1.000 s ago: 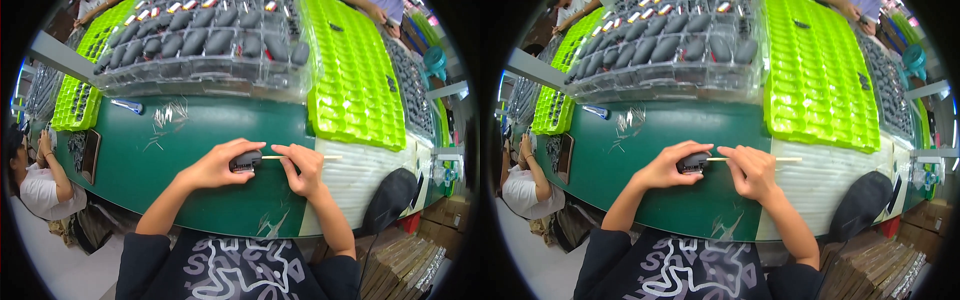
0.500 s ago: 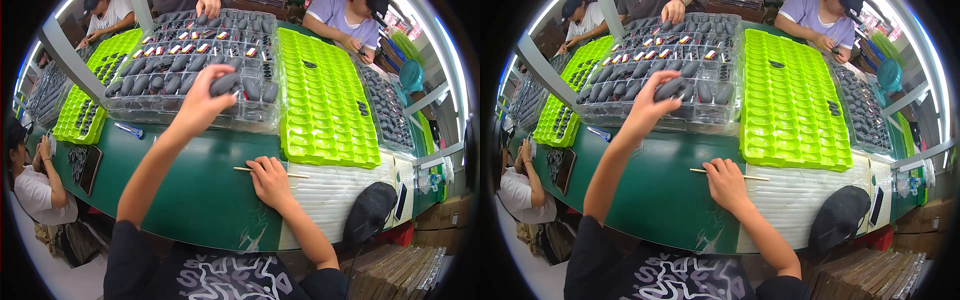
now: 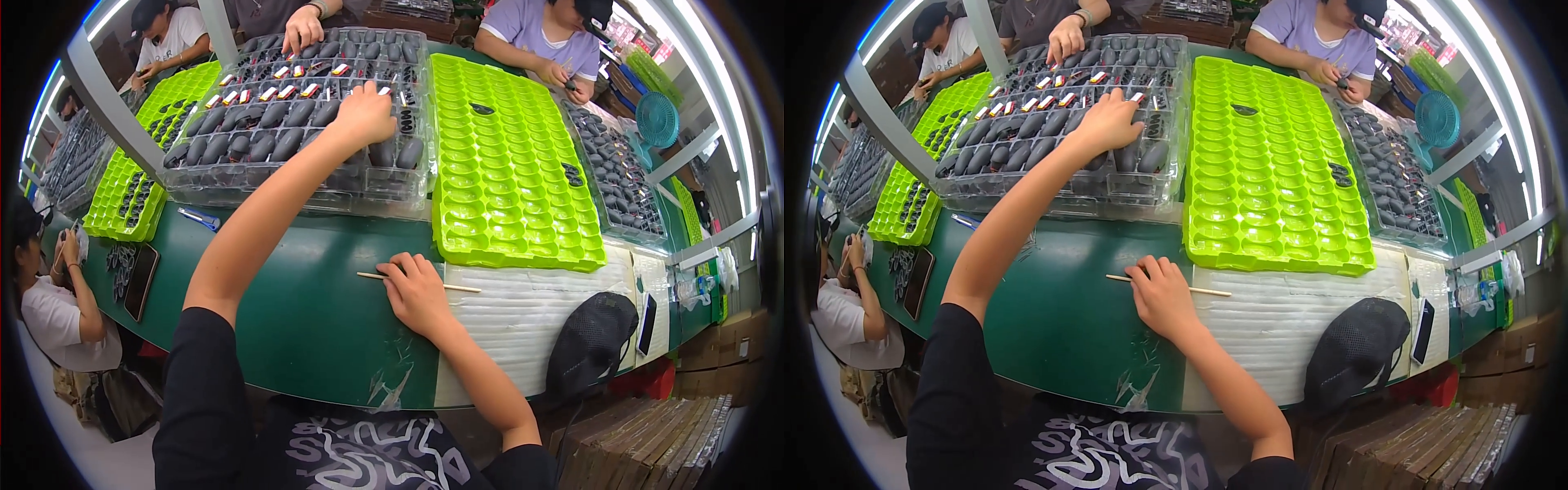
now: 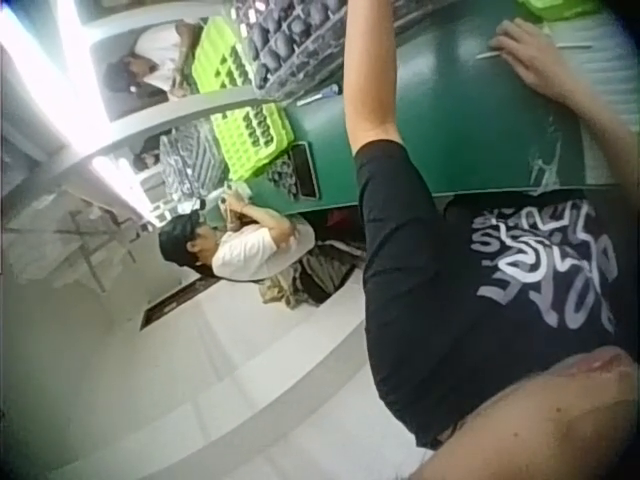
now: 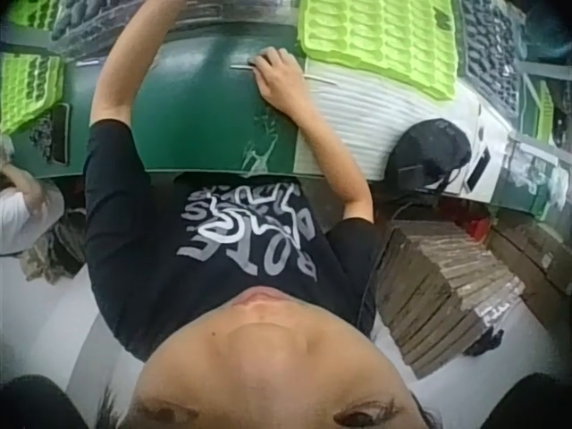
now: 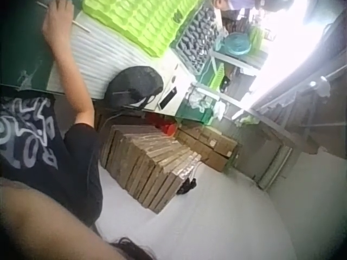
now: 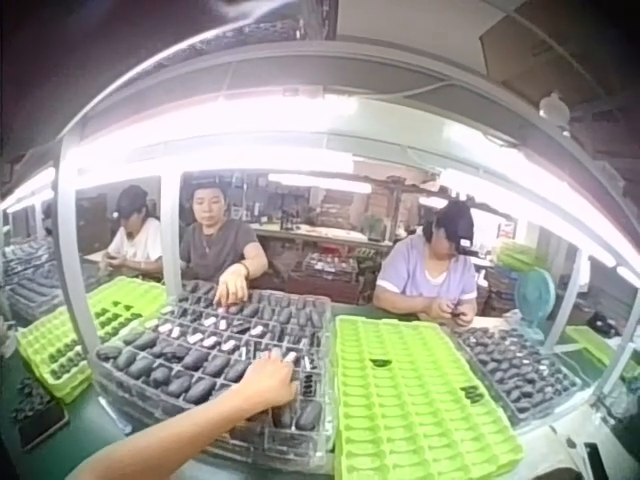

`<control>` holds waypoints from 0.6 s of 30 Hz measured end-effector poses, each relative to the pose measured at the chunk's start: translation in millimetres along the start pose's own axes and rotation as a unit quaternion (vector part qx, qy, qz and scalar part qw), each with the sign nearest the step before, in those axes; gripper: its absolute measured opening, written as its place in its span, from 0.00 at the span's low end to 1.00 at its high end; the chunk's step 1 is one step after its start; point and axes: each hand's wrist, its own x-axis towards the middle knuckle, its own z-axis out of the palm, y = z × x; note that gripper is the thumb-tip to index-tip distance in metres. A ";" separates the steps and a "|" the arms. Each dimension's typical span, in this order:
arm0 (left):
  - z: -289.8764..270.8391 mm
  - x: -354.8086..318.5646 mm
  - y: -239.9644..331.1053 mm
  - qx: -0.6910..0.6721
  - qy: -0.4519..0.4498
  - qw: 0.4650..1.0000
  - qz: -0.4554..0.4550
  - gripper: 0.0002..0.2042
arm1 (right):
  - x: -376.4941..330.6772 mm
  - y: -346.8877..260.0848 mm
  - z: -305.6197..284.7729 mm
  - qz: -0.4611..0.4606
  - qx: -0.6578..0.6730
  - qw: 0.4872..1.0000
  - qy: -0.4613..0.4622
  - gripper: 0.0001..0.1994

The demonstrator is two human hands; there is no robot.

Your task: The user is assembling a electronic device by inserting battery and using a wooden stick to adjust the internal components.

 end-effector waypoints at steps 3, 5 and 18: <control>5.4 3.6 -12.6 -0.043 0.002 0.999 0.029 0.19 | 0.6 1.3 1.3 -0.003 0.007 1.000 0.005 0.10; 1.4 6.8 -11.7 -0.066 -0.003 0.997 0.048 0.19 | 0.0 2.1 2.1 -0.001 0.008 1.000 0.005 0.10; -6.4 20.9 8.9 0.016 -0.134 0.990 0.030 0.28 | -2.1 2.4 2.4 -0.003 0.018 1.000 0.009 0.10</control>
